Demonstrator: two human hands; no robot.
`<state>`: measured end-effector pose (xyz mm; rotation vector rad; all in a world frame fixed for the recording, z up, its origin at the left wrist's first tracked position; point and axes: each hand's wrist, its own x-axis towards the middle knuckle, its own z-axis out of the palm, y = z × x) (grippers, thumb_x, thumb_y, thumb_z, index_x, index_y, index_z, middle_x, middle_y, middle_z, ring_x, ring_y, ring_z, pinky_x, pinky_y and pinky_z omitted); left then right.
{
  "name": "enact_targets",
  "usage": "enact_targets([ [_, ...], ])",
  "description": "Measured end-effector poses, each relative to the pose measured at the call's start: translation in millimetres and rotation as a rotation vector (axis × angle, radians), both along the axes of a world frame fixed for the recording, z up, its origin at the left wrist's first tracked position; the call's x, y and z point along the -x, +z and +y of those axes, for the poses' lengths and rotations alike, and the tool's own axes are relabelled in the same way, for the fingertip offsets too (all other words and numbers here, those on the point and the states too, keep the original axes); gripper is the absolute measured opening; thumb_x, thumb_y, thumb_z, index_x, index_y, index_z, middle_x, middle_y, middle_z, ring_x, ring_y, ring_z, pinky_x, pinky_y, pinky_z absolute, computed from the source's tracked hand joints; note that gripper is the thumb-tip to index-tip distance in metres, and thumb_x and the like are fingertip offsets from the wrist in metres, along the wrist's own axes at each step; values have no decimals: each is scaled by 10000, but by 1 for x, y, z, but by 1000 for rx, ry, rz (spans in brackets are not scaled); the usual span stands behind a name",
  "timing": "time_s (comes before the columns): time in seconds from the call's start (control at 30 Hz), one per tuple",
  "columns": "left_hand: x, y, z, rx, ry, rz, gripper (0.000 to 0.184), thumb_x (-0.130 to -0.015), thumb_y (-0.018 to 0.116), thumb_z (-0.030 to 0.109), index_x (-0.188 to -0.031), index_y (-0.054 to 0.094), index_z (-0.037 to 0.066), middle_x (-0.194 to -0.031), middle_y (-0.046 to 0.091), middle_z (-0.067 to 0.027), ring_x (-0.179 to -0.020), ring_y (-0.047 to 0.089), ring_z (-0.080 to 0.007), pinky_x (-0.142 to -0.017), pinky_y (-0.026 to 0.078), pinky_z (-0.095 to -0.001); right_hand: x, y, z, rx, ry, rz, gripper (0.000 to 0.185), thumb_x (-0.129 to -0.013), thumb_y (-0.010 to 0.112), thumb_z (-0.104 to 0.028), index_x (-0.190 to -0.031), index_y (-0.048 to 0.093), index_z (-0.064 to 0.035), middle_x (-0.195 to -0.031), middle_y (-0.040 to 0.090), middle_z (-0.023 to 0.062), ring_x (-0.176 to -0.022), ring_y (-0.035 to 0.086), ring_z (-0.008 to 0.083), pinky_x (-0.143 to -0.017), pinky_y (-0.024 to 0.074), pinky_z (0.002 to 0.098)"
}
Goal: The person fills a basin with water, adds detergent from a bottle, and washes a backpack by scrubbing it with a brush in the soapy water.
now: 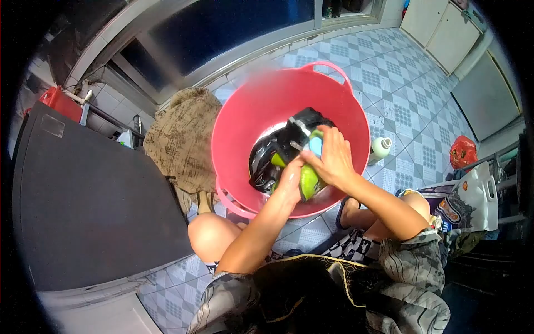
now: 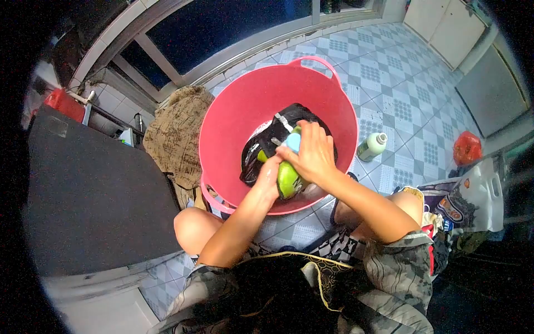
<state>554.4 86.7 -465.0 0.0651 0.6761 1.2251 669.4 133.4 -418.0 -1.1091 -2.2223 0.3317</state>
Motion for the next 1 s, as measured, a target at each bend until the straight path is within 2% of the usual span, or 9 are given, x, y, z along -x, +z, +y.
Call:
enact_targets([
  [0.17, 32, 60, -27, -95, 110, 207, 299, -929, 467, 211, -1139, 521, 5, -1062, 593, -132, -963, 602, -244, -823, 497, -374, 4, 17, 29, 358, -154, 148, 527, -880, 469, -473, -1082, 399, 8, -964, 576, 269, -902, 571, 423, -774, 437, 483],
  [0.23, 39, 63, -36, -68, 103, 233, 392, -921, 458, 293, -1163, 513, -11, -1081, 594, -154, -959, 606, -265, -848, 489, -382, 15, 23, 35, 398, -134, 243, 524, -893, 441, -478, -1078, 398, 10, -956, 576, 280, -895, 570, 434, -770, 435, 486],
  [0.3, 43, 62, -43, -191, 152, -106, 568, -880, 441, 432, -1242, 474, -5, -1190, 556, -186, -1025, 579, -333, -918, 447, -452, 30, 33, 29, 426, -121, 278, 520, -922, 375, -486, -1067, 398, 12, -953, 569, 299, -890, 566, 451, -768, 431, 489],
  [0.47, 52, 58, -34, -260, 126, -236, 866, -824, 312, 716, -1286, 431, -8, -1231, 523, -195, -1090, 537, -338, -967, 402, -443, 52, 46, 3, 239, 24, 292, 488, -866, 496, -447, -1035, 451, 8, -925, 561, 252, -867, 562, 420, -758, 436, 474],
  [0.6, 46, 40, -26, -285, 228, 39, 614, -931, 332, 536, -1229, 473, 18, -1142, 573, -138, -1010, 579, -255, -898, 458, -392, 54, 45, -28, -197, 449, -35, 403, -763, 624, -383, -906, 539, -16, -803, 528, 161, -763, 559, 322, -682, 466, 428],
  [0.63, 45, 35, -26, -285, 226, 38, 614, -931, 332, 536, -1229, 473, 18, -1142, 573, -138, -1010, 579, -255, -898, 458, -392, 55, 44, -17, -197, 447, -37, 403, -763, 624, -383, -906, 539, -16, -803, 528, 161, -763, 559, 322, -682, 466, 428],
  [0.73, 36, 42, -36, -241, 12, -71, 600, -935, 307, 534, -1276, 447, 61, -1202, 551, -105, -1062, 558, -262, -916, 445, -409, 52, 31, 42, -335, -51, -68, 328, -774, 621, -362, -773, 509, -54, -770, 528, 132, -703, 550, 287, -563, 478, 392],
  [0.9, 40, 41, -40, -185, 55, -165, 619, -930, 306, 542, -1291, 427, 55, -1216, 539, -134, -1096, 541, -291, -960, 419, -447, 49, 27, -24, -155, 437, -107, 330, -782, 597, -364, -810, 526, -43, -777, 541, 139, -754, 570, 296, -629, 486, 417],
  [1.0, 41, 31, -49, -194, 10, -156, 630, -927, 300, 549, -1304, 409, 56, -1240, 518, -148, -1120, 526, -303, -961, 420, -463, 52, 21, 21, -282, 164, -35, 304, -777, 598, -336, -777, 508, -45, -729, 527, 125, -710, 567, 292, -561, 482, 416],
])
